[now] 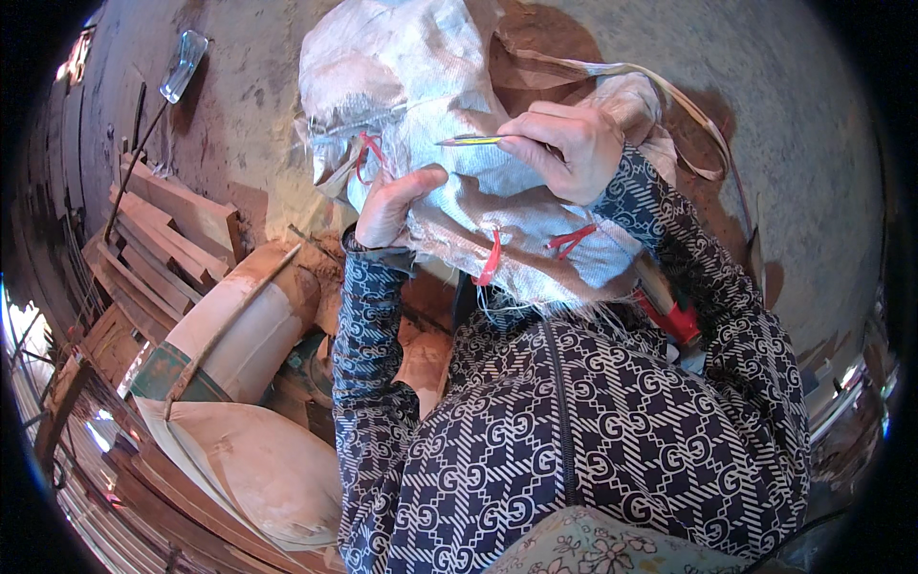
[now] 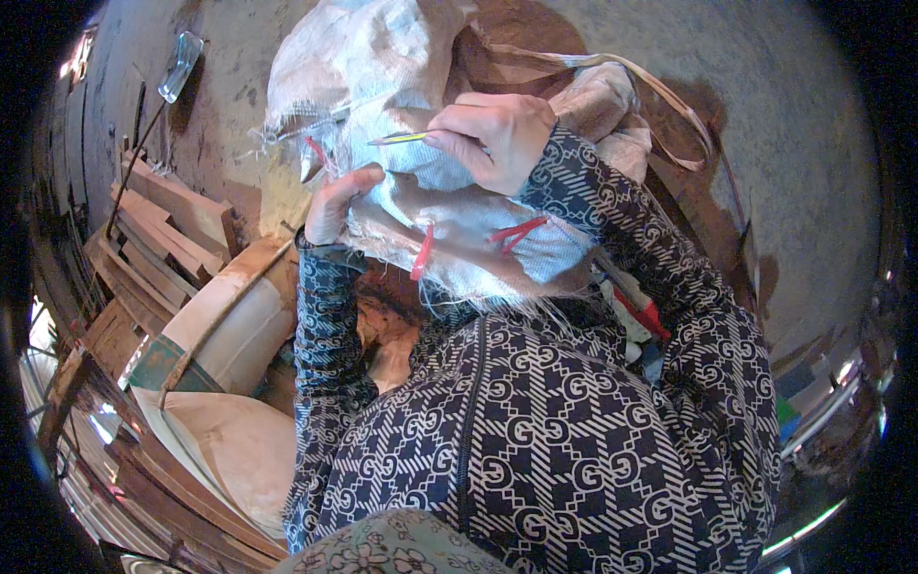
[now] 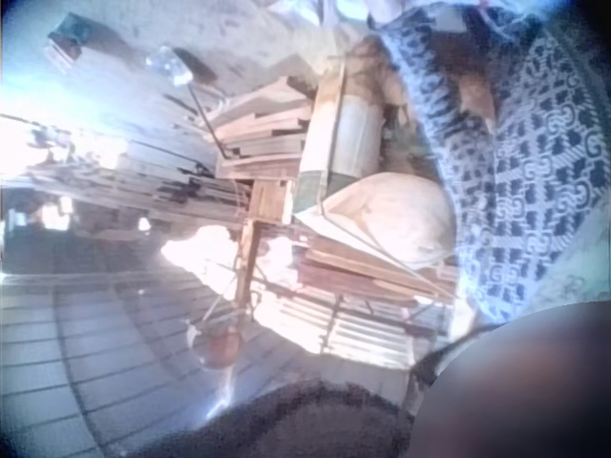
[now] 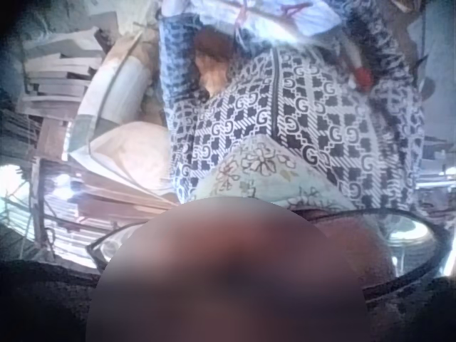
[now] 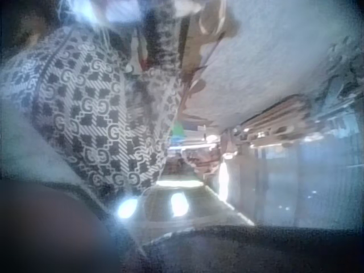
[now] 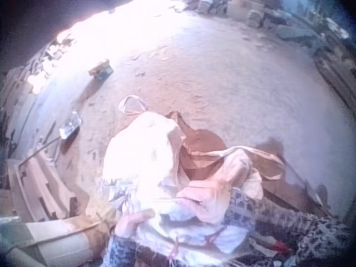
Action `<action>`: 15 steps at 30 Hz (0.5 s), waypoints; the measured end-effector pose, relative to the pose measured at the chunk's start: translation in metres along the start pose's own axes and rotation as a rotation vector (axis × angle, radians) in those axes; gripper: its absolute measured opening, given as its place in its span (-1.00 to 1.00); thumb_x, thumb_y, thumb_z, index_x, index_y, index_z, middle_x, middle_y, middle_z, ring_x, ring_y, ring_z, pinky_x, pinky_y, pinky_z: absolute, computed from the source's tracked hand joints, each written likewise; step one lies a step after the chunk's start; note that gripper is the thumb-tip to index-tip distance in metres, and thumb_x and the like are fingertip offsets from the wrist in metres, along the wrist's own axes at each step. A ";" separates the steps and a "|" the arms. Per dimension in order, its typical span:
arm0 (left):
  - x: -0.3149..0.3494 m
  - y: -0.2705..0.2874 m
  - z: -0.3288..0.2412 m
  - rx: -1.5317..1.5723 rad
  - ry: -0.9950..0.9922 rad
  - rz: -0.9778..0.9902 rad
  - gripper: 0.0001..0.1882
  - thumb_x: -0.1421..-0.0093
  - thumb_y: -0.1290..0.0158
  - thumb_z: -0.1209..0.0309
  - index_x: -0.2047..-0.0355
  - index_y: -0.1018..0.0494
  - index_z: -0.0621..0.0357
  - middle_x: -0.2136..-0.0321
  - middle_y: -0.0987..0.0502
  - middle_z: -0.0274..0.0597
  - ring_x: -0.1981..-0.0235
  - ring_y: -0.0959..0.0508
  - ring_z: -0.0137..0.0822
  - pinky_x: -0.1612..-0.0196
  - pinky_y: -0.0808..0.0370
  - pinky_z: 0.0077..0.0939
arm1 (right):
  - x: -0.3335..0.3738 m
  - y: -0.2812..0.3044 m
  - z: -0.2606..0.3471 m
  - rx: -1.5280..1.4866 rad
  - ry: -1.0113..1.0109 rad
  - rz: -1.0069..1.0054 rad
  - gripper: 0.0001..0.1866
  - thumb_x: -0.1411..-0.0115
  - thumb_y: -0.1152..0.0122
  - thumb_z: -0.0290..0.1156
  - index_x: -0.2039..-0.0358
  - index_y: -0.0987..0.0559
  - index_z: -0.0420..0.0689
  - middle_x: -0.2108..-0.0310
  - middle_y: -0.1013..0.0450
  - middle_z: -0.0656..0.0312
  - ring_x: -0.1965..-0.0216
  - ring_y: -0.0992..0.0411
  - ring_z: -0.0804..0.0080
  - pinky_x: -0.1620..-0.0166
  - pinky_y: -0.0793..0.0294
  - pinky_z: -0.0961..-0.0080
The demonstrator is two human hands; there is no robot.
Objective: The person sews a white sack using a red thread and a needle, pulling the thread through the fabric repeatedly. They also use a small knife to cut the thread and adjust the sack's position during the process.
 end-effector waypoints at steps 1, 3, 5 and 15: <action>0.001 -0.002 -0.001 -0.001 -0.027 -0.011 -0.60 -0.11 -0.16 0.48 0.03 -0.46 0.33 0.20 -0.57 -0.21 0.19 -0.55 -0.37 0.05 -0.48 -0.51 | 0.000 0.001 0.000 0.040 -0.003 0.011 -0.81 -0.24 -0.19 -0.21 0.29 -0.62 -0.04 0.47 -0.50 0.21 0.42 -0.54 0.16 0.36 -0.51 0.30; 0.003 -0.011 -0.007 0.015 -0.095 0.012 -0.60 -0.17 -0.17 0.47 -0.03 -0.43 0.29 0.15 -0.57 -0.21 0.17 -0.56 -0.39 0.06 -0.49 -0.50 | 0.000 0.002 0.001 0.122 -0.008 0.035 -0.79 -0.25 -0.17 -0.18 0.30 -0.62 -0.02 0.48 -0.50 0.21 0.42 -0.53 0.15 0.37 -0.52 0.27; 0.007 -0.022 -0.020 -0.017 -0.170 -0.007 -0.68 -0.19 -0.19 0.46 0.06 -0.49 0.31 0.20 -0.60 -0.21 0.21 -0.57 -0.42 0.10 -0.50 -0.51 | -0.001 0.003 0.000 0.182 -0.012 0.043 -0.80 -0.25 -0.16 -0.17 0.30 -0.62 0.01 0.48 -0.52 0.21 0.42 -0.54 0.16 0.36 -0.53 0.27; -0.007 0.003 -0.018 0.120 -0.145 0.047 -0.63 -0.32 -0.02 0.45 -0.09 -0.38 0.37 0.03 -0.55 -0.06 0.07 -0.58 -0.26 -0.01 -0.54 -0.33 | -0.026 0.008 0.010 0.213 0.111 0.006 -0.81 -0.25 -0.14 -0.20 0.32 -0.61 -0.02 0.46 -0.56 0.17 0.40 -0.57 0.18 0.33 -0.55 0.28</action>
Point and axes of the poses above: each hand's wrist, its own x-axis away from the middle knuckle, its own y-axis out of the back of the hand, z = x × y, the point moved 2 cm from there along -x, towards the middle knuckle
